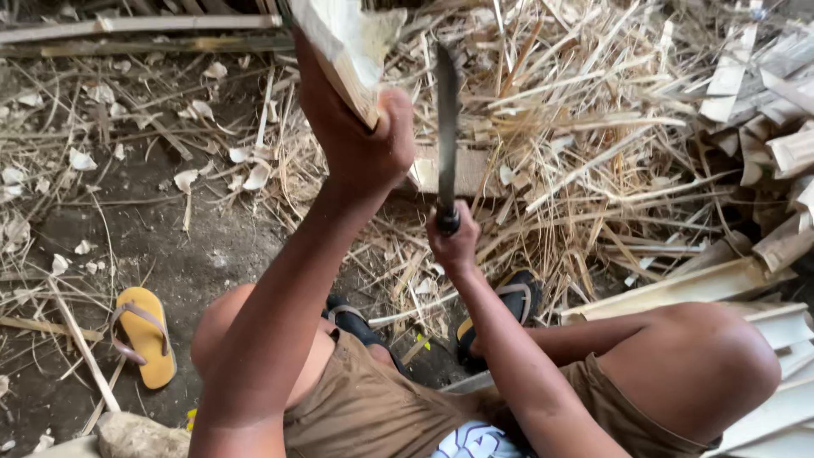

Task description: The person sits on the ground and uses a knife to shave and shape a piece of wood. They repeatedly scrape the surface to smooth it and then place the finished piece with others nearby.

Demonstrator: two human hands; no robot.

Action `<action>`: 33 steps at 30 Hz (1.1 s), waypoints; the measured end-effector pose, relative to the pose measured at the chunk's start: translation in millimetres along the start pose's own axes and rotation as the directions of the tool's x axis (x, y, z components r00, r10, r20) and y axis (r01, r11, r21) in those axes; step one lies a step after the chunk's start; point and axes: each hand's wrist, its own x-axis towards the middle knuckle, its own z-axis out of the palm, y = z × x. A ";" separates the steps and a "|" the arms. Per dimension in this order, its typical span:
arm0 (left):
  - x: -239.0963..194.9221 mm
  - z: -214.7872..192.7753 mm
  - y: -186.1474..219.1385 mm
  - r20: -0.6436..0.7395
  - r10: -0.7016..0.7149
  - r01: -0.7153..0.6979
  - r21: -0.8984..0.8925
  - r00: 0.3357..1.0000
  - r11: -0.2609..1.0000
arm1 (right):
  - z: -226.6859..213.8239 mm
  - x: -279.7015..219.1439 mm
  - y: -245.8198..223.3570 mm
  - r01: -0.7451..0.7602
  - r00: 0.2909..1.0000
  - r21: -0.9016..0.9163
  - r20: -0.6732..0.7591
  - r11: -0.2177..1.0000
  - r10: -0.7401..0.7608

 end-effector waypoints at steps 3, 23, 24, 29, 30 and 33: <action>-5.2 -5.0 9.1 -0.026 0.163 -0.158 0.119 0.986 0.980 | 7.9 0.0 23.9 -0.411 0.871 -0.121 0.240 0.903 0.429; -8.6 -78.8 121.5 -0.133 0.037 -0.049 -0.088 0.990 0.995 | -143.2 -47.6 -229.8 0.375 0.898 0.081 0.215 0.924 -0.383; -11.3 -77.0 124.5 -0.092 0.087 -0.092 -0.056 0.992 0.994 | -142.8 -54.9 -233.4 0.360 0.907 0.034 0.220 0.932 -0.359; -16.6 -81.9 138.8 -0.027 0.077 -0.079 -0.092 0.997 0.993 | -121.5 -42.8 -215.6 -0.131 0.869 -0.254 0.436 0.958 0.235; -16.5 -82.2 141.1 -0.025 0.067 -0.070 -0.104 0.997 0.992 | -129.5 -43.4 -214.2 -0.217 0.848 -0.212 0.442 0.953 0.291; -17.7 -72.3 148.1 -0.028 0.096 -0.099 -0.107 0.995 0.989 | -153.2 -47.8 -224.7 -0.072 0.942 -0.055 0.326 0.996 0.086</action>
